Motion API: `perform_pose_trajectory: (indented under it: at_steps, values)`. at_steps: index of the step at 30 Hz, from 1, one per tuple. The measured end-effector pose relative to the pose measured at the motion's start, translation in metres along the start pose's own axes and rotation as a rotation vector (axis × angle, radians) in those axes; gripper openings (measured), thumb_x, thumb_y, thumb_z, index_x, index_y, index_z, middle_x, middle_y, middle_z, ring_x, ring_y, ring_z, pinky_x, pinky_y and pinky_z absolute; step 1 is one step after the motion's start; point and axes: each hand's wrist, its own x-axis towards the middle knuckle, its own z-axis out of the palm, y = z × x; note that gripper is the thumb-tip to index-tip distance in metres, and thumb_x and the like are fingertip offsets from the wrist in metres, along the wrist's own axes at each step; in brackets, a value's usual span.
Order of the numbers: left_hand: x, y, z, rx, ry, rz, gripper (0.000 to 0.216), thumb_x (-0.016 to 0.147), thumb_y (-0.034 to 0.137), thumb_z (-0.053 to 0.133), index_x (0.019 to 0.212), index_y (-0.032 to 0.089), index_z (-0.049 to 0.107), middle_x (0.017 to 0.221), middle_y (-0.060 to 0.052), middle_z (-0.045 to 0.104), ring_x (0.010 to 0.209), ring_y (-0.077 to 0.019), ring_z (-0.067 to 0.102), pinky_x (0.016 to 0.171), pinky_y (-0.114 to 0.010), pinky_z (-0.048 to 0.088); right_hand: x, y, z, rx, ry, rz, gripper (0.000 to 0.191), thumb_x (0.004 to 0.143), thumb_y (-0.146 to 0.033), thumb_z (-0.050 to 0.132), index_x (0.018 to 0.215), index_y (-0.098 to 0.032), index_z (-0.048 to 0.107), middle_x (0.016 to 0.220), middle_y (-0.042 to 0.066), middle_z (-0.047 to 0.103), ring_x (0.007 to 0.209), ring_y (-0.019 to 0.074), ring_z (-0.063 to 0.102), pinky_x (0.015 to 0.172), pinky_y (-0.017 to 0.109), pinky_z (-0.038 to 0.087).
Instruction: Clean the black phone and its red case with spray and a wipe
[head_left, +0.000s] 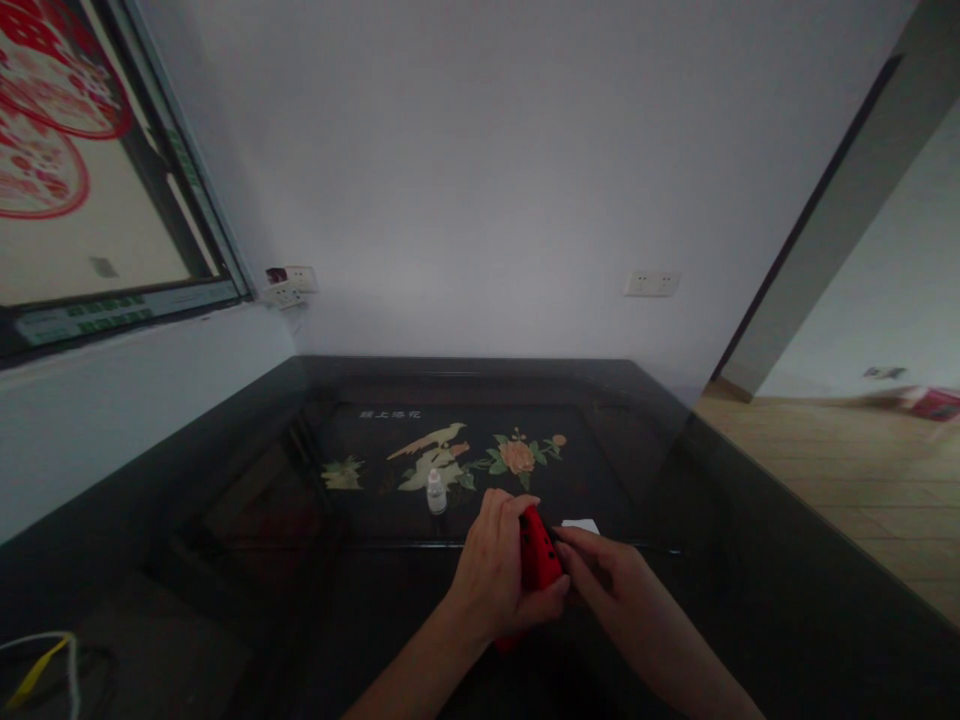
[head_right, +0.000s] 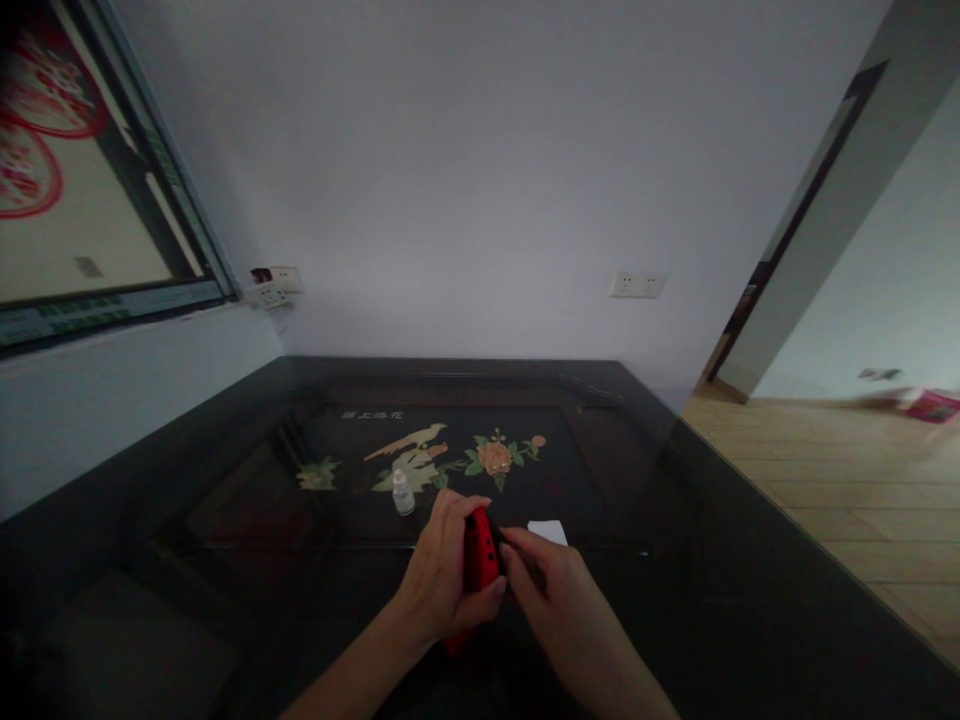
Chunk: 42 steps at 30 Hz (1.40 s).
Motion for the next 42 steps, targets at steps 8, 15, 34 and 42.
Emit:
perform_pose_trajectory:
  at_steps: [8,15,34,42]
  values:
    - [-0.005,0.008,0.006,0.048,0.113,-0.114,0.059,0.085,0.054,0.06,0.126,0.015,0.042,0.101,-0.009,0.045,0.091,-0.0259,0.049,0.076,-0.041,0.047,-0.001,-0.01,0.004,-0.111,0.091,-0.043,0.03,0.098,-0.032,0.052,0.11,-0.019,0.076,0.099,0.008,0.078,0.086,0.0238,0.072,0.078,0.033,0.056]
    - [-0.005,-0.001,-0.003,0.043,0.119,-0.072,0.058,0.091,0.056,0.052,0.133,0.016,0.043,0.106,-0.012,0.051,0.096,-0.0278,0.052,0.083,-0.043,0.048,0.0,0.011,0.002,-0.048,0.186,-0.032,0.038,0.098,-0.045,0.054,0.118,-0.019,0.074,0.105,0.011,0.078,0.088,0.0251,0.075,0.08,0.036,0.061]
    - [0.005,-0.053,0.001,-1.086,0.082,-1.106,0.055,0.086,0.065,0.059,0.107,0.015,0.071,0.095,-0.009,0.075,0.072,-0.0191,0.069,0.063,-0.028,0.054,0.039,0.066,-0.053,0.423,0.028,0.202,0.051,0.086,-0.061,0.069,0.117,-0.021,0.073,0.095,0.007,0.077,0.083,0.023,0.073,0.081,0.04,0.06]
    - [-0.005,-0.078,0.009,-0.507,-0.039,-0.938,0.034,0.08,0.045,0.073,0.1,0.018,0.072,0.093,-0.008,0.076,0.086,-0.0238,0.072,0.082,-0.035,0.054,0.084,0.077,-0.041,0.525,-0.186,0.184,0.048,0.083,-0.061,0.073,0.104,-0.018,0.072,0.086,0.004,0.074,0.077,0.0175,0.069,0.077,0.033,0.056]
